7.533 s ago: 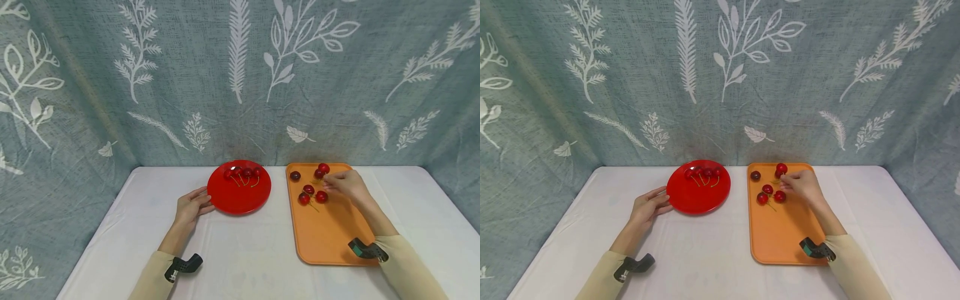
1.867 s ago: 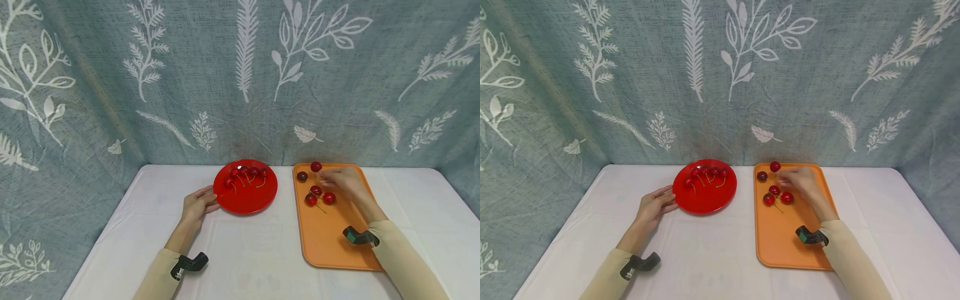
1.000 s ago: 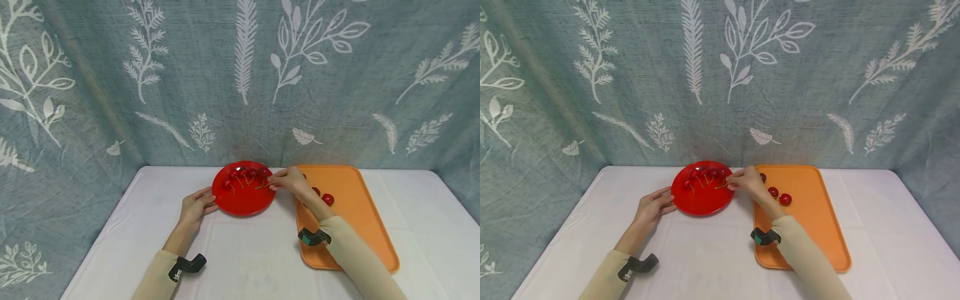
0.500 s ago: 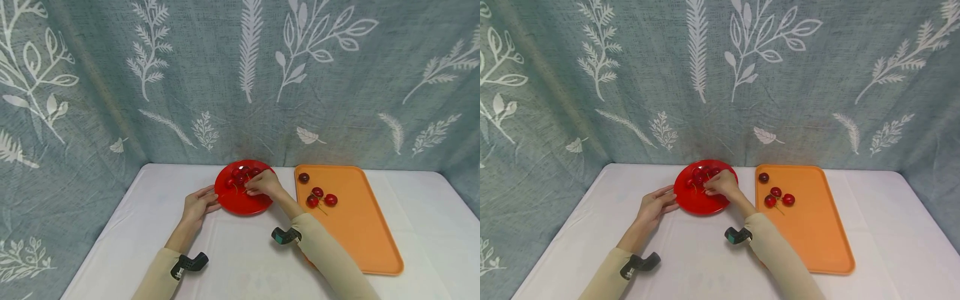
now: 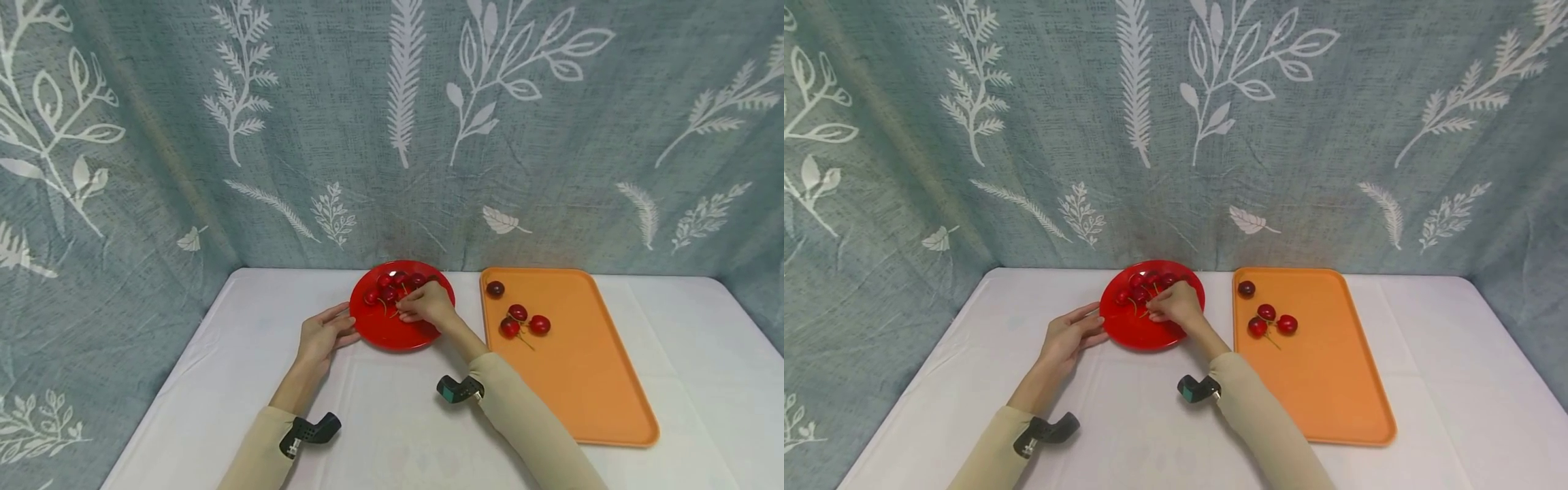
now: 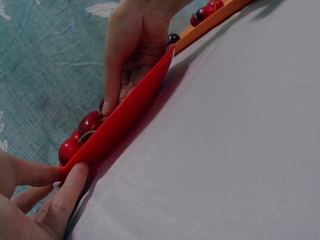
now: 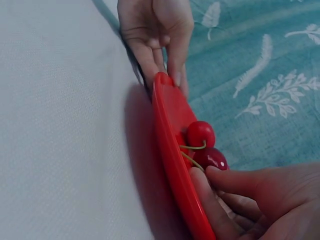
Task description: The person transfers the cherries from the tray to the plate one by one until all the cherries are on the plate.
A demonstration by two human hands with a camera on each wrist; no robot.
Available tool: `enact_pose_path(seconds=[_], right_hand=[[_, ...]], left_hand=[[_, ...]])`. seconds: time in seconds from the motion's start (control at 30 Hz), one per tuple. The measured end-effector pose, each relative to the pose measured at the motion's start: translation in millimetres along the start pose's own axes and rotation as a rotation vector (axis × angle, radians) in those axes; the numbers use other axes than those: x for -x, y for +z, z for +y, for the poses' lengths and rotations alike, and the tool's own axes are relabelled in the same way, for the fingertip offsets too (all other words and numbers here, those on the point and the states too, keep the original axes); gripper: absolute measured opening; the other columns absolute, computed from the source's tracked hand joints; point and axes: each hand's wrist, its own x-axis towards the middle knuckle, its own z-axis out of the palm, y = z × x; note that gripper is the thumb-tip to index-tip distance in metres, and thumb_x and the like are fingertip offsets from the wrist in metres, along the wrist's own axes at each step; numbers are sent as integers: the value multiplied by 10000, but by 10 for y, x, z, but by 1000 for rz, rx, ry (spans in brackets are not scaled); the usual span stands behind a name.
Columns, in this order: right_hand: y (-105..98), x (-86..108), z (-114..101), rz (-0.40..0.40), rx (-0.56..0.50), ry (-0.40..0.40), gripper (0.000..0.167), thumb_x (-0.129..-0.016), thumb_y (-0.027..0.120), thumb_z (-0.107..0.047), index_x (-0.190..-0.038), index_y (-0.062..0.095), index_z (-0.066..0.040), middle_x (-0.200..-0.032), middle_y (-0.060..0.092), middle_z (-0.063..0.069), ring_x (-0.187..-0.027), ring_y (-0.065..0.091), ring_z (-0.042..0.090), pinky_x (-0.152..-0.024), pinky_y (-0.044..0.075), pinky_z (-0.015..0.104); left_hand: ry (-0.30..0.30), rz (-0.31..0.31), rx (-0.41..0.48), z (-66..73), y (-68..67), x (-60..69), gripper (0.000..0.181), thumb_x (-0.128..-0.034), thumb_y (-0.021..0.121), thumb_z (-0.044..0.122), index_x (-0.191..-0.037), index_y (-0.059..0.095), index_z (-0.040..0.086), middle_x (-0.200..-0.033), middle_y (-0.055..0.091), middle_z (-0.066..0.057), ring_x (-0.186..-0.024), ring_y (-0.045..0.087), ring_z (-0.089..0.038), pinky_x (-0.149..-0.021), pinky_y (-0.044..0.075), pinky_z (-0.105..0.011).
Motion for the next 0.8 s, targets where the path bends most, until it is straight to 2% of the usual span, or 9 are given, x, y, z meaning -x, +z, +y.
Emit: enact_pose_path(seconds=[0.2, 0.47, 0.8], right_hand=[[-15, 26, -20, -15, -2, -8, 168, -872, 684, 45, -980, 698, 173, -890, 714, 260, -610, 708, 176, -595, 605, 274], [-67, 133, -132, -7, 115, -82, 147, -878, 691, 17, -965, 722, 132, -868, 722, 215, -641, 710, 190, -623, 613, 295], [-373, 209, -357, -7, 150, -123, 214, -910, 676, -39, -1046, 703, 124, -901, 722, 220, -718, 723, 224, -732, 611, 400]], left_hand=[[-4, 6, -2, 7, -6, 15, 455, -949, 590, 16, -1395, 506, -17, -1299, 584, -260, -760, 712, -119, -720, 599, -270], [1, 0, -5, -17, -6, 18, 449, -949, 589, 17, -1389, 508, -25, -1294, 588, -256, -761, 711, -119, -721, 601, -273], [-1, 9, -2, -9, 2, -3, 454, -943, 586, 4, -1389, 506, -26, -1278, 603, -242, -758, 715, -128, -714, 603, -278]])
